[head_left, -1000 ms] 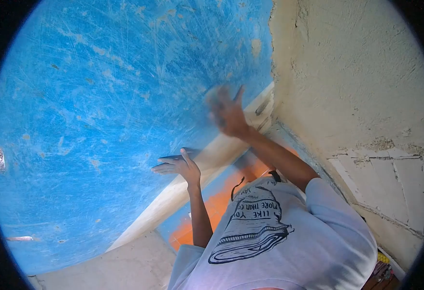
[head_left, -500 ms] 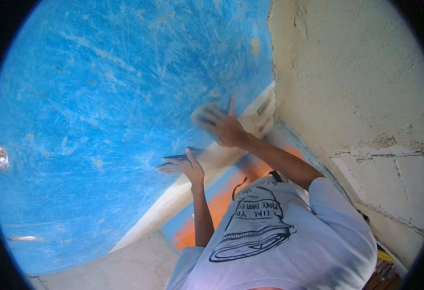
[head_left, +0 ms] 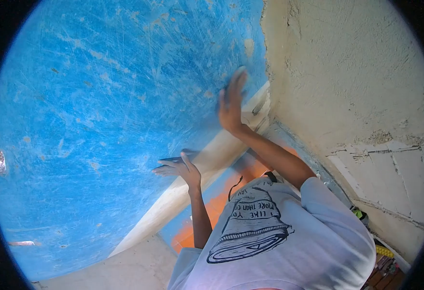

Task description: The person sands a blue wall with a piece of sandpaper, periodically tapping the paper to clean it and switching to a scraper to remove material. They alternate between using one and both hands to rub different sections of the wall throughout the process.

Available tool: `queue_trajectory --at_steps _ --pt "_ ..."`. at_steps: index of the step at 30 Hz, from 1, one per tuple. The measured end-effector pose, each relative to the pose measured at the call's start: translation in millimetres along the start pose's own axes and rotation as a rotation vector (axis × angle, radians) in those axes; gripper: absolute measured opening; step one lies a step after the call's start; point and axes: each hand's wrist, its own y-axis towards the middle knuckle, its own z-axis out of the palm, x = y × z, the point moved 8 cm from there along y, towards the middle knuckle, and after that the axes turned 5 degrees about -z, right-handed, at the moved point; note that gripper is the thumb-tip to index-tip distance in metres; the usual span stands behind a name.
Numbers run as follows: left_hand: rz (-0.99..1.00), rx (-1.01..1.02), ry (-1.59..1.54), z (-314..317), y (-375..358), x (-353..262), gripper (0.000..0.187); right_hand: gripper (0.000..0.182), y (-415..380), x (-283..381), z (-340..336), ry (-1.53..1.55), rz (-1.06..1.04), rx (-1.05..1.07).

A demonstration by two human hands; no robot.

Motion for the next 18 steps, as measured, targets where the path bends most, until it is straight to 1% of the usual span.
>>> queue_trajectory --at_steps 1,3,5,7,10,14,16,18 --pt "0.005 0.009 0.009 -0.8 0.4 0.7 0.107 0.068 -0.6 8.9 1.8 0.012 -0.015 0.014" --pt "0.021 -0.021 0.012 -0.8 -0.1 -0.9 0.104 0.067 -10.8 45.8 -1.5 -0.183 -0.503 0.216" --pt "0.033 -0.026 0.012 -1.0 2.1 -5.3 0.102 0.067 -7.7 37.5 -4.6 -0.2 -0.493 0.182" --pt "0.017 -0.007 0.011 -2.3 -1.1 -4.9 0.102 0.068 5.1 -12.8 -12.2 -0.029 0.01 -0.065" --pt "0.05 0.015 0.035 1.5 -8.4 -1.8 0.1 0.062 -6.6 9.4 5.5 0.028 -0.043 0.046" --pt "0.059 0.049 0.059 6.6 -10.2 9.1 0.095 0.061 -14.4 29.1 10.1 -0.13 -0.414 0.381" --pt "0.057 0.065 0.053 3.4 -12.2 11.0 0.092 0.06 20.3 -0.6 -21.0 0.139 0.15 -0.169" --pt "0.052 0.099 0.032 -2.7 -17.5 6.1 0.089 0.06 25.1 8.1 -14.5 0.046 0.249 0.027"
